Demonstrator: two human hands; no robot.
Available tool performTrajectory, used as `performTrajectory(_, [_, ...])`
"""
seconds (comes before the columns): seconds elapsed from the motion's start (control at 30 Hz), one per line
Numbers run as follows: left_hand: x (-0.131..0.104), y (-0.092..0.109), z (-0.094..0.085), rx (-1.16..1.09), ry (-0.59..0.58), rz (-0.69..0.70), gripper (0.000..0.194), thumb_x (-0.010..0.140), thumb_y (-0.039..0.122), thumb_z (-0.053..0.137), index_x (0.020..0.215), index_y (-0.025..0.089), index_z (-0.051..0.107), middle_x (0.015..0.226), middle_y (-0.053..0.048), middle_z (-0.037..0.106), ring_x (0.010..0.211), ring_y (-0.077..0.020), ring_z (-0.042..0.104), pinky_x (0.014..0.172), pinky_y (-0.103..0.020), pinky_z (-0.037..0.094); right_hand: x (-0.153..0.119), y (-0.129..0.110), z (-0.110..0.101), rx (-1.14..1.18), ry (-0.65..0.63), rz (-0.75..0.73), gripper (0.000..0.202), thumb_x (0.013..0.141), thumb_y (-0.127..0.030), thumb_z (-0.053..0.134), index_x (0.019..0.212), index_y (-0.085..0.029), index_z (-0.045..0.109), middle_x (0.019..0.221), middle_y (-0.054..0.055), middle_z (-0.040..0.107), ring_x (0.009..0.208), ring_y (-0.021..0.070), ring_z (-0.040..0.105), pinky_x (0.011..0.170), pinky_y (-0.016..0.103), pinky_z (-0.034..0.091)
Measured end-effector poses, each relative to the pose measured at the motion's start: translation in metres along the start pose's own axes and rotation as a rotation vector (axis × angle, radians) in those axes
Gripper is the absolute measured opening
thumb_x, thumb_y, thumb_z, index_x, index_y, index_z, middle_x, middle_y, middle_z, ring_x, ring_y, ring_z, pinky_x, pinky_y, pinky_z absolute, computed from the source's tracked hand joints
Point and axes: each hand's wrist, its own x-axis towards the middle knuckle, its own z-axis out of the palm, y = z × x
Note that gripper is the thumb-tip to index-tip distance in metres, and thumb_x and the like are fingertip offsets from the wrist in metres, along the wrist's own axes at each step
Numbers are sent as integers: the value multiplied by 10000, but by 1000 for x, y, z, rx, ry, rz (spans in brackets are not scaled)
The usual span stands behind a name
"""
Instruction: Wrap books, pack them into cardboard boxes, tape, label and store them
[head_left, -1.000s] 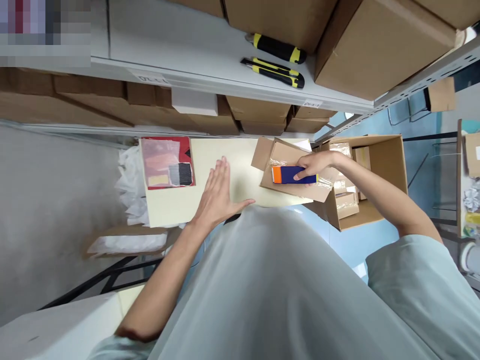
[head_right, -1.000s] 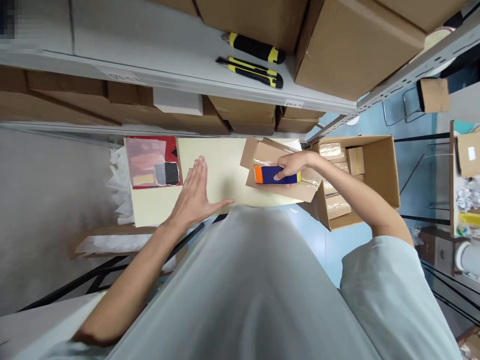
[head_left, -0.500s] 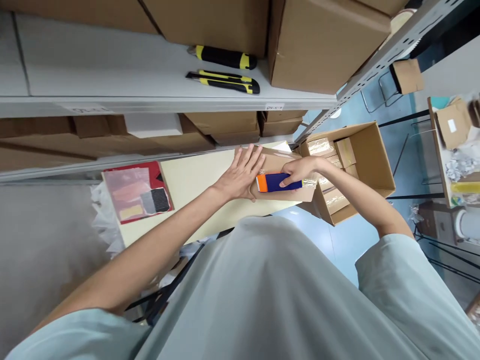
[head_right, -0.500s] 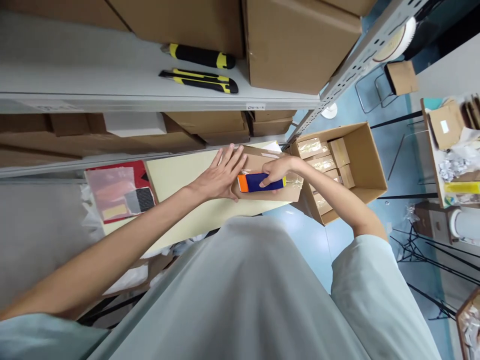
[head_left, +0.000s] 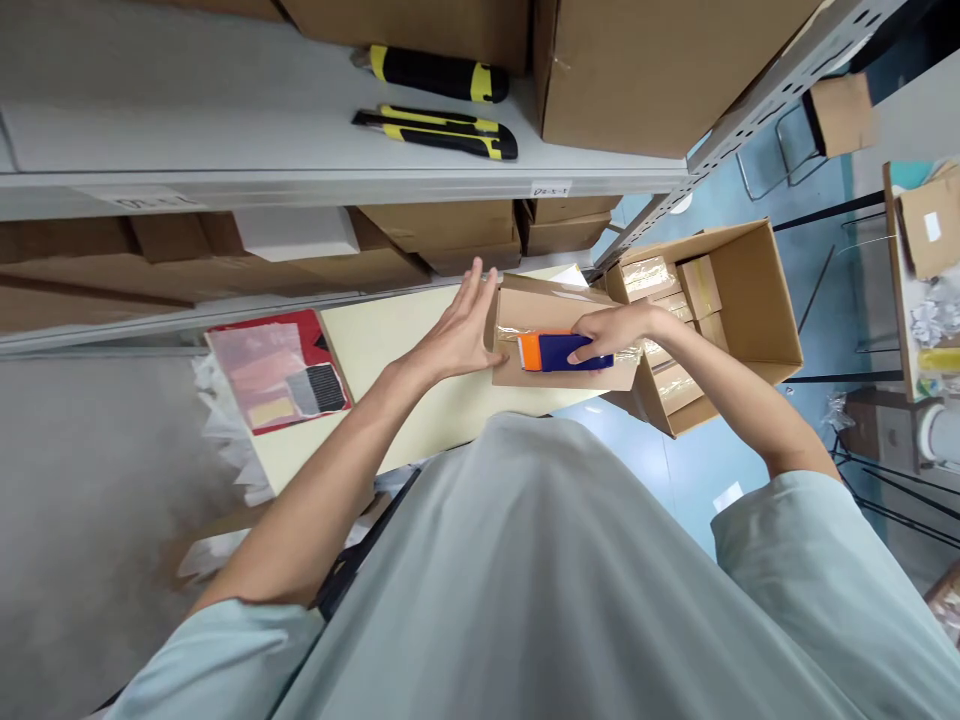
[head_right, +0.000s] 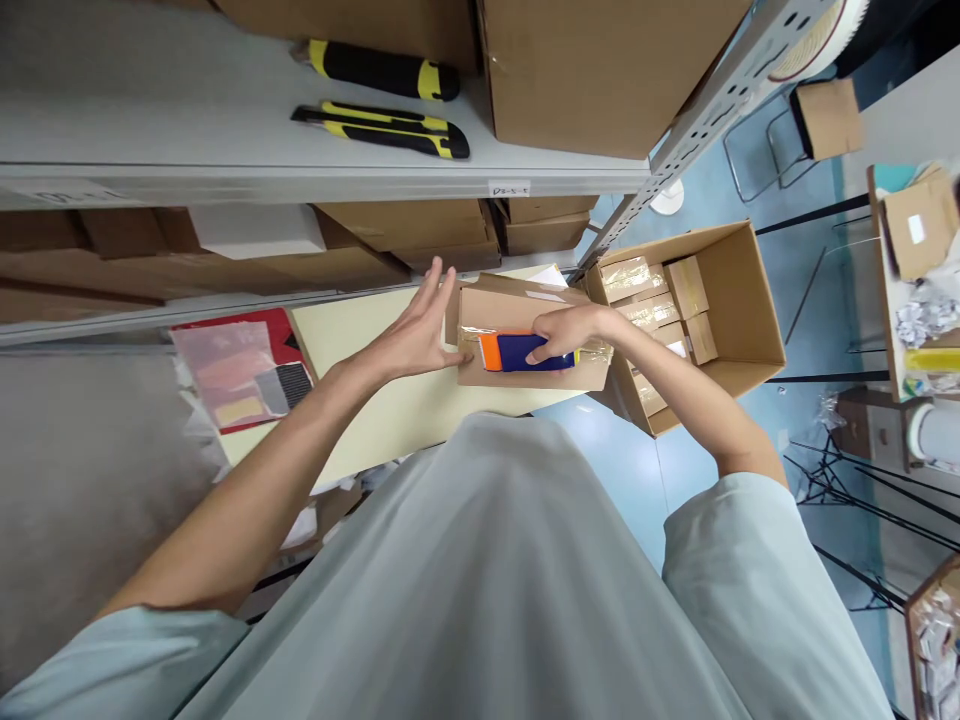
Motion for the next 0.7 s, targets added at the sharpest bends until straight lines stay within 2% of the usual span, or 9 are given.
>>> performTrajectory(0.07, [6,-2,-3,-16,-8,-3,1413,727,494,960,1833,262,113,1912,-150,-62,1761,-471,15,1411,-645,176,-2,-4,0,-22,15,22,438,1037,-536,695,841,-151,768,805,43,759,722,170,634,731,315,462])
performTrajectory(0.17, [12,-12,-5,-241,-31,-136,1306,787,460,908,1830,276,143,1885,-205,187,1704,-452,318,1345,-633,366,-5,-8,0,-40,12,40,448,1048,-543,676,845,-153,763,813,49,755,729,176,633,742,324,460])
performTrajectory(0.23, [13,-20,-4,-368,-18,-202,1280,789,468,899,1824,261,174,1848,-247,278,1650,-459,421,1287,-648,441,-6,-8,1,-46,14,46,454,1056,-542,663,839,-155,756,814,49,750,727,175,627,748,325,457])
performTrajectory(0.4, [6,-26,1,-422,74,-181,1203,860,600,835,1822,351,157,1862,-179,290,1688,-441,360,1323,-679,370,-4,-5,3,-60,43,50,441,1062,-533,666,826,-165,720,788,31,707,706,164,579,706,317,417])
performTrajectory(0.47, [-1,-24,8,-470,91,-252,1117,927,723,725,1820,348,170,1857,-170,309,1709,-416,328,1327,-666,372,-3,-5,4,-78,51,52,433,1074,-511,652,818,-166,701,773,22,682,688,158,547,689,319,394])
performTrajectory(0.6, [-20,-19,32,-538,99,-464,1092,967,889,506,1816,269,211,1871,-192,253,1741,-395,249,1334,-647,368,-4,-7,6,-110,118,70,393,1075,-459,669,804,-176,649,734,-8,606,656,140,492,658,312,355])
performTrajectory(0.7, [-32,-13,53,-453,154,-378,1181,933,888,593,1826,258,147,1896,-177,163,1760,-382,178,1394,-594,274,-7,-9,9,-87,126,69,386,1084,-429,660,788,-185,620,720,-20,580,640,132,478,648,306,352])
